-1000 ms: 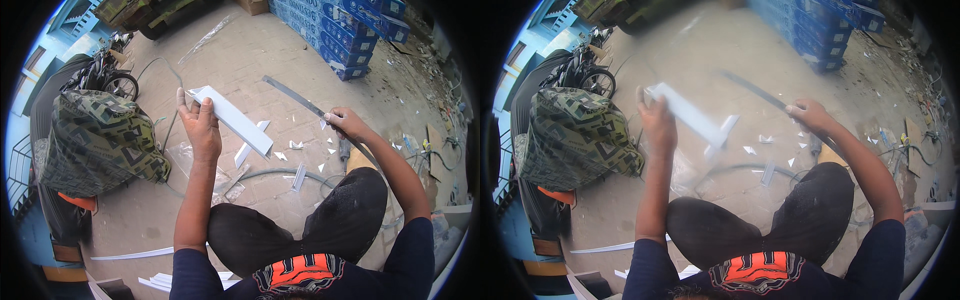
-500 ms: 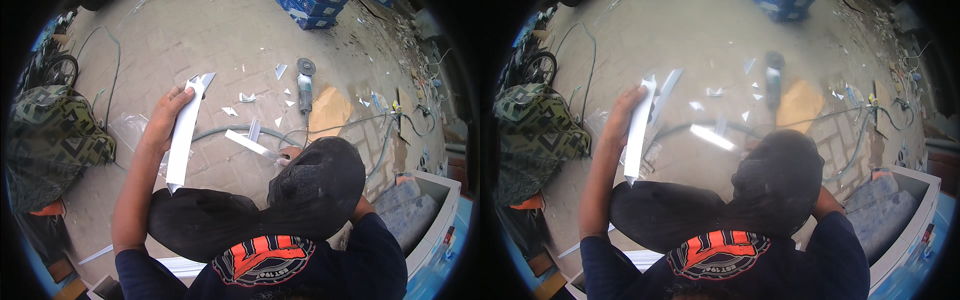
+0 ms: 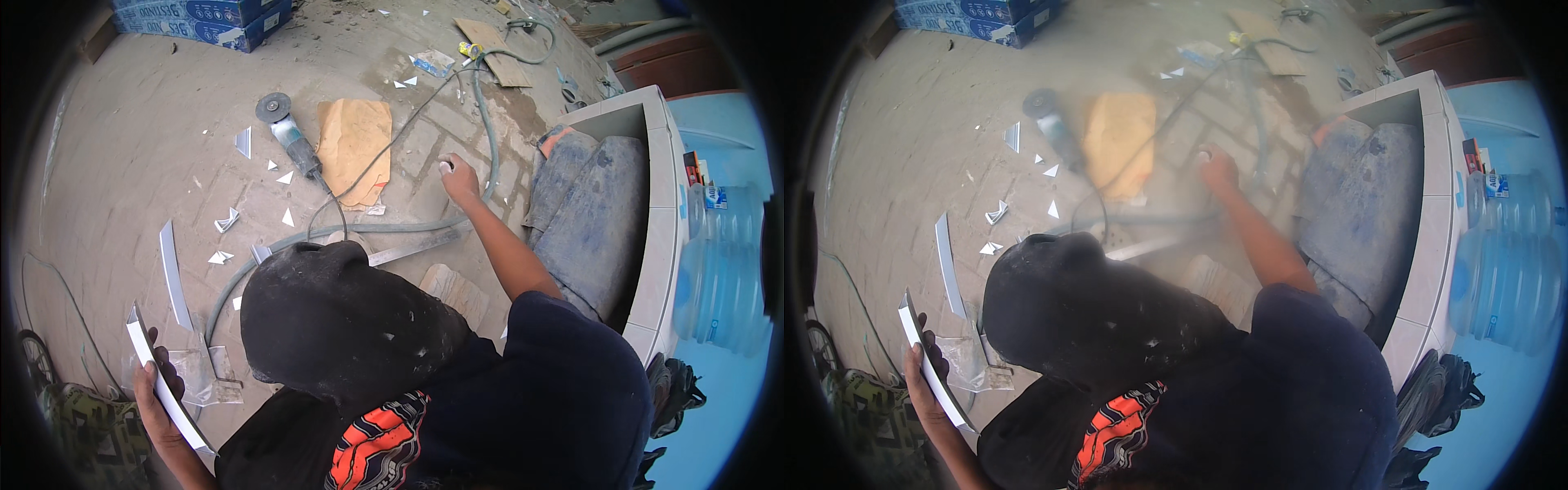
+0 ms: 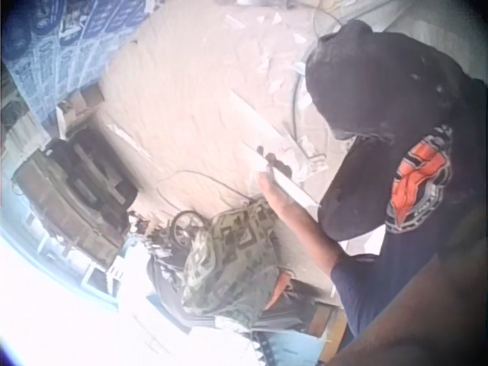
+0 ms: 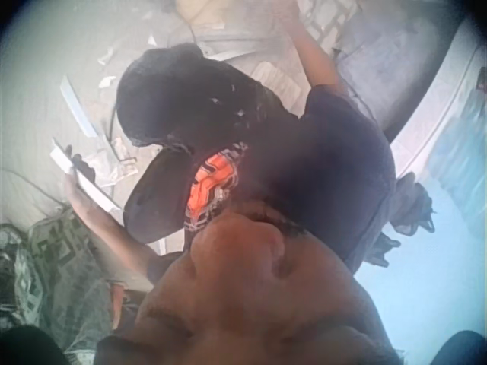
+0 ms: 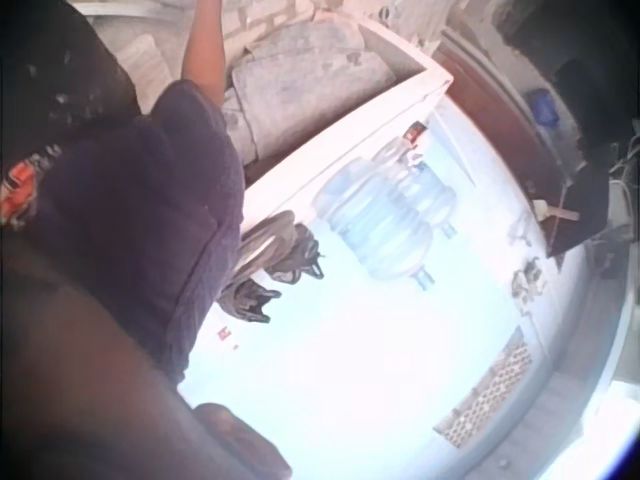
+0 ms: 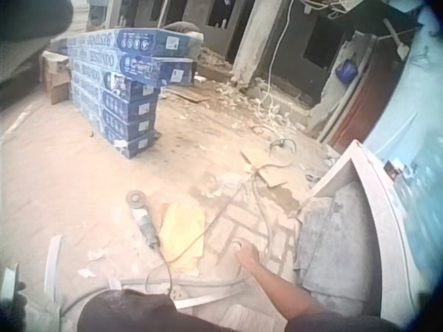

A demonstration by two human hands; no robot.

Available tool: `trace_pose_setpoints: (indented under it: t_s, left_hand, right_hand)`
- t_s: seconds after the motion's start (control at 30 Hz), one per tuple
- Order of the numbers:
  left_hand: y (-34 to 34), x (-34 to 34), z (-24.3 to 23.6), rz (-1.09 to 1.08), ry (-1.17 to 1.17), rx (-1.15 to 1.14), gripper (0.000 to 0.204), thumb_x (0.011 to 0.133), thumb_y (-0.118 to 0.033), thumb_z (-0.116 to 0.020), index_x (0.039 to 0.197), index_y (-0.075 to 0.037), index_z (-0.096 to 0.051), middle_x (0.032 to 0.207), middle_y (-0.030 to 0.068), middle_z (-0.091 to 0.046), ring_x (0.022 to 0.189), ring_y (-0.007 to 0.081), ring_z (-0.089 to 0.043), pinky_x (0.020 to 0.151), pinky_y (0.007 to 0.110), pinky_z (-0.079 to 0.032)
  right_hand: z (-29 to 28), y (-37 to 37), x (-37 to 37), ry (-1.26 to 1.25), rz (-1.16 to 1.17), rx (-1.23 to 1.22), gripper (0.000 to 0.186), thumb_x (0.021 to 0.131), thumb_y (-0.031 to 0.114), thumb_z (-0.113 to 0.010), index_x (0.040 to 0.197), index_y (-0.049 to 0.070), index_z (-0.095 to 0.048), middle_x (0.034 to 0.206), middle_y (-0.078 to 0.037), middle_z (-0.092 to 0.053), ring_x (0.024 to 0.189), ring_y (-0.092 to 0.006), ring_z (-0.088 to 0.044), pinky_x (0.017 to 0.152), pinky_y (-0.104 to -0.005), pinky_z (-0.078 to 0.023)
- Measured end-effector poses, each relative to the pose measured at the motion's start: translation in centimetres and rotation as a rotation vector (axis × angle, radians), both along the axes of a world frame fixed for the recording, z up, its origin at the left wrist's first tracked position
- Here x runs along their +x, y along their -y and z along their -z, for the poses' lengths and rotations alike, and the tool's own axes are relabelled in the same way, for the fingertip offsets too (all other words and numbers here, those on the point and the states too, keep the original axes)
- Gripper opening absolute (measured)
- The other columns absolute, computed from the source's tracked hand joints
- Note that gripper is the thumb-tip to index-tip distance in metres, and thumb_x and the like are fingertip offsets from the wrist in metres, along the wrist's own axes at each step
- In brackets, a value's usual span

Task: The person sits on the floor and uses an angle grinder to cut and grind white metal profiles. They measure and mark the profiles with a square and marker, then cut them to size, creating several finished pieces.

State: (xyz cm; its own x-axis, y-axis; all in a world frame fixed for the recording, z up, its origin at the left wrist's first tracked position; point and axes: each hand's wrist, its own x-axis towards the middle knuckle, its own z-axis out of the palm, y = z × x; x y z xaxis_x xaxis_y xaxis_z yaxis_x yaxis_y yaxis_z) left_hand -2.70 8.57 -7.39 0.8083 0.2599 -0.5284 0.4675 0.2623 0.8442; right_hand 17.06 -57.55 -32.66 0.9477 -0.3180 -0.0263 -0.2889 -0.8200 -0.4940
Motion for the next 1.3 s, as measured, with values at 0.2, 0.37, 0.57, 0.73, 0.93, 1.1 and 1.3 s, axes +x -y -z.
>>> trace_pose_setpoints:
  t_s: [0.2,0.37,0.57,0.73,0.93,1.1,1.3]
  left_hand:
    - [1.5,0.9,-3.0,-0.064,0.084,0.069,0.07,0.109,-0.037,-0.067,0.17,-0.014,-0.039,0.099,-0.0022,-0.061,0.072,0.0024,-0.051,0.057,0.02,-0.043]
    - [4.6,4.3,-5.1,-0.139,0.044,0.259,0.052,0.097,-0.039,-0.076,0.13,-0.001,-0.063,0.096,0.0066,-0.066,0.075,0.0107,-0.064,0.064,0.026,-0.053]
    - [2.1,4.5,-5.5,-0.065,0.403,0.342,0.071,0.097,-0.039,-0.077,0.147,0.007,-0.056,0.115,0.0192,-0.071,0.104,0.0199,-0.074,0.083,0.029,-0.061]
    - [-0.9,5.0,-5.7,-0.119,0.487,0.244,0.072,0.1,-0.019,-0.076,0.159,0.008,-0.044,0.136,0.0193,-0.068,0.119,0.0221,-0.067,0.101,0.036,-0.055]
    - [2.1,5.8,-10.7,-0.071,0.744,0.376,0.066,0.104,-0.027,-0.075,0.153,0.008,-0.049,0.131,0.02,-0.07,0.114,0.023,-0.069,0.1,0.039,-0.057]
    - [-0.7,2.2,-8.9,-0.254,0.794,0.242,0.074,0.105,-0.039,-0.075,0.157,0.004,-0.046,0.137,0.0239,-0.065,0.121,0.0263,-0.068,0.098,0.037,-0.058]
    - [-8.2,-13.3,21.2,-0.896,-0.168,0.944,0.052,0.102,-0.038,-0.075,0.129,0.006,-0.066,0.113,0.0176,-0.074,0.104,0.0312,-0.072,0.093,0.042,-0.058]
  right_hand:
    - [-0.2,-6.7,-6.6,-0.174,-0.617,0.056,0.038,0.106,0.031,-0.064,0.136,0.009,-0.071,0.132,-0.019,-0.072,0.12,-0.0391,-0.069,0.104,-0.0464,-0.054]
    - [1.4,-11.0,-11.0,-0.615,-0.988,0.036,0.04,0.105,0.03,-0.066,0.138,0.008,-0.071,0.133,-0.017,-0.073,0.119,-0.0339,-0.07,0.102,-0.0431,-0.055]
    - [3.4,-13.6,-4.4,-0.652,-1.054,-0.008,0.043,0.105,0.029,-0.068,0.141,0.005,-0.07,0.134,-0.015,-0.073,0.118,-0.0277,-0.07,0.1,-0.039,-0.056]
    - [-10.2,-29.4,4.6,-0.633,-0.993,0.685,0.041,0.108,0.02,-0.066,0.145,0.002,-0.068,0.129,-0.011,-0.074,0.107,-0.0149,-0.07,0.09,-0.0309,-0.057]
    - [-30.3,-47.2,4.1,-0.231,-1.608,0.828,0.08,0.093,0.05,-0.078,0.151,-0.002,-0.061,0.132,-0.018,-0.071,0.105,-0.0223,-0.071,0.087,-0.034,-0.06]
    - [-31.7,-52.3,0.7,-0.347,-1.479,1.007,0.05,0.098,0.039,-0.078,0.126,-0.002,-0.073,0.102,-0.01,-0.075,0.083,-0.0143,-0.068,0.071,-0.028,-0.054]
    - [-27.6,-52.0,-1.2,-0.545,-1.35,0.953,0.037,0.101,0.03,-0.076,0.119,-0.003,-0.073,0.099,-0.009,-0.075,0.078,-0.0145,-0.071,0.066,-0.0282,-0.056]
